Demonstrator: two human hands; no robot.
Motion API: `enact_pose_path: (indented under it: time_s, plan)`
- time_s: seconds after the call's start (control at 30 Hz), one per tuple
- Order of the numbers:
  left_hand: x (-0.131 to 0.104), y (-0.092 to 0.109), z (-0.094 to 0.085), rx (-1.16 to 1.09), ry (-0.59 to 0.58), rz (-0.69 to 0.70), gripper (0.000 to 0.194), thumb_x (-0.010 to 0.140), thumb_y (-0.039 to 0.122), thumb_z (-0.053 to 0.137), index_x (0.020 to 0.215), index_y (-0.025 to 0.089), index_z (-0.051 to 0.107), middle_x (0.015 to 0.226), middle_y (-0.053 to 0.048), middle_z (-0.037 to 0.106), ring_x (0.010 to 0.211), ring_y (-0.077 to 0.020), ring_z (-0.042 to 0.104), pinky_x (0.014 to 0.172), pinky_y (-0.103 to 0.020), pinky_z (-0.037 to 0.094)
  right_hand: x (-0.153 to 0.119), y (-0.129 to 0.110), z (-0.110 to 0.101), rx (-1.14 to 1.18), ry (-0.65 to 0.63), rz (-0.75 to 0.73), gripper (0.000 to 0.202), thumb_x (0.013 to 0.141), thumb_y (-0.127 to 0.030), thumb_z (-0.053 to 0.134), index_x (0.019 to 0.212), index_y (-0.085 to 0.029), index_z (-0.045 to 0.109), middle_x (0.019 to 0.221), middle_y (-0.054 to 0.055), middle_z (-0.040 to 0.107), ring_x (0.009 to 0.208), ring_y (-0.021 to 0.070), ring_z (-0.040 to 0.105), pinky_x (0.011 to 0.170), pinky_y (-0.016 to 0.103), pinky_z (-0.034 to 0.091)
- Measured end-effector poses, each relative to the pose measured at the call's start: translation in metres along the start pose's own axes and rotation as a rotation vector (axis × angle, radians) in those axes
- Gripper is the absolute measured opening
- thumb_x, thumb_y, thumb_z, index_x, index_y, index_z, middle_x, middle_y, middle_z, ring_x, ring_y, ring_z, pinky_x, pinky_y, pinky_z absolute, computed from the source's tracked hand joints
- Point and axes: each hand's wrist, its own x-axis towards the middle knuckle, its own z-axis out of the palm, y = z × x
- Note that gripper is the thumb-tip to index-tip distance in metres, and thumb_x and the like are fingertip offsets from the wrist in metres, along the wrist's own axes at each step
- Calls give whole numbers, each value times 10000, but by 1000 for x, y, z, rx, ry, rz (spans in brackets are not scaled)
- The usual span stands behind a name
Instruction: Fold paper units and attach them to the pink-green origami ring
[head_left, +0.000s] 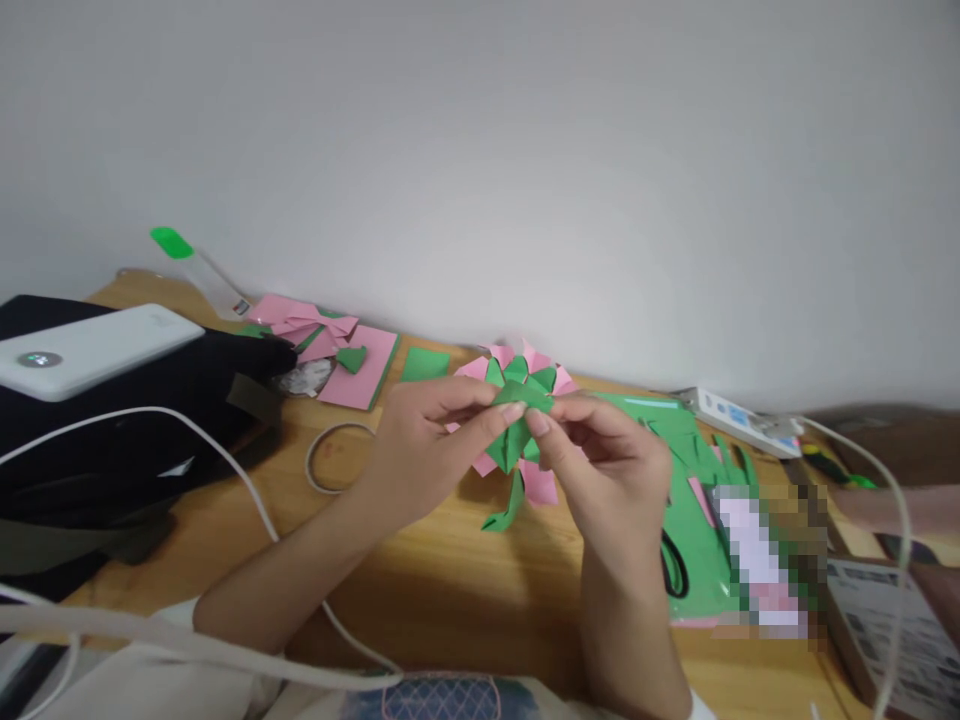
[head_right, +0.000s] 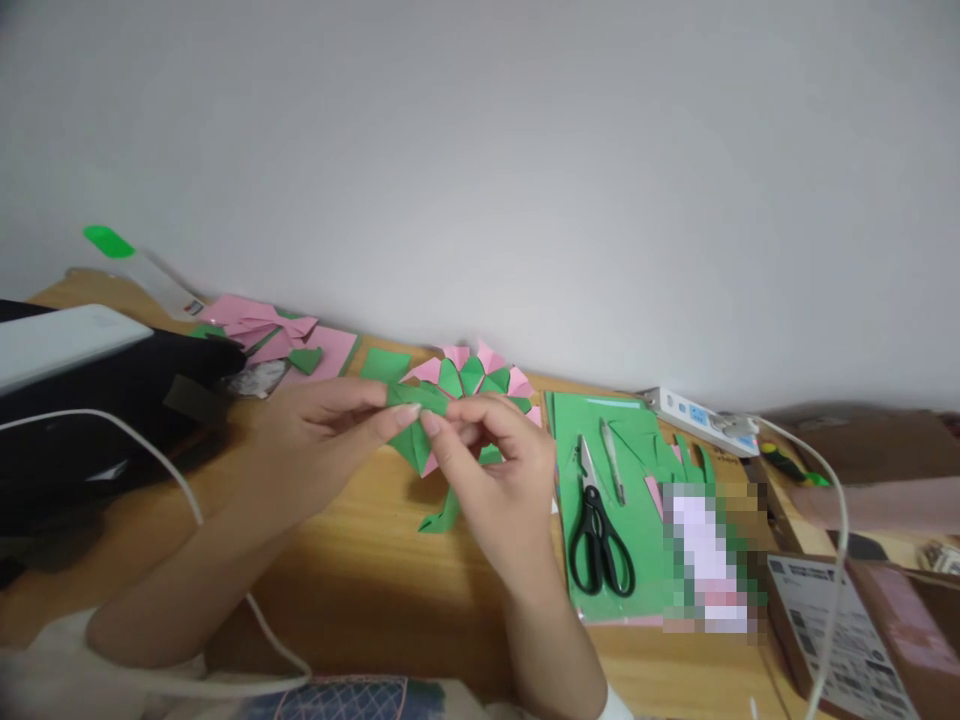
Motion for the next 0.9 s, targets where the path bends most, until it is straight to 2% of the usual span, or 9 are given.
enact_pose_path:
  time_s: [0.2,0.37,0.47,0.67,0.77,0.9]
  plan:
    - [0,-2,0,-51,8,6,263,812,265,654,563,182,640,535,30,576,544,-107,493,512,-224,382,-1,2,-1,-10,-21,-16,53,809,-207,713,769,-215,680,596,-50,579,515,80,502,477,217,427]
    - [0,2,-3,-27,-31,30,334,817,240,633,499,175,553,473,56,390,491,-85,352,462,-221,288,-3,1,-5,-5,-52,-33,56,830,-199,694,777,-214,687,638,-37,588,538,86,515,499,229,436]
    - [0,4,-4,-50,-54,22,354,819,237,623,487,172,519,482,55,344,495,-84,324,456,-220,272,-3,0,-6,-25,-70,-41,75,837,-189,687,767,-216,688,663,-35,597,559,84,519,515,225,433]
    - [2,2,-2,-128,-9,-9,313,799,224,643,508,160,548,481,57,356,501,-74,321,448,-204,241,0,3,-2,-68,-76,4,114,841,-240,686,734,-211,660,615,-49,574,552,79,497,512,205,428]
    - [3,0,-1,-160,-10,-42,294,794,262,651,532,156,571,492,51,384,503,-78,335,456,-206,260,1,3,-1,-81,-118,3,158,846,-246,682,697,-206,650,607,-50,576,551,75,500,514,197,433]
    - [3,-2,-1,-179,-24,-59,298,799,289,638,544,160,557,519,37,444,512,-89,380,477,-219,301,0,4,-3,-76,-140,-21,137,874,-252,650,742,-213,646,638,-47,566,576,79,507,528,199,436]
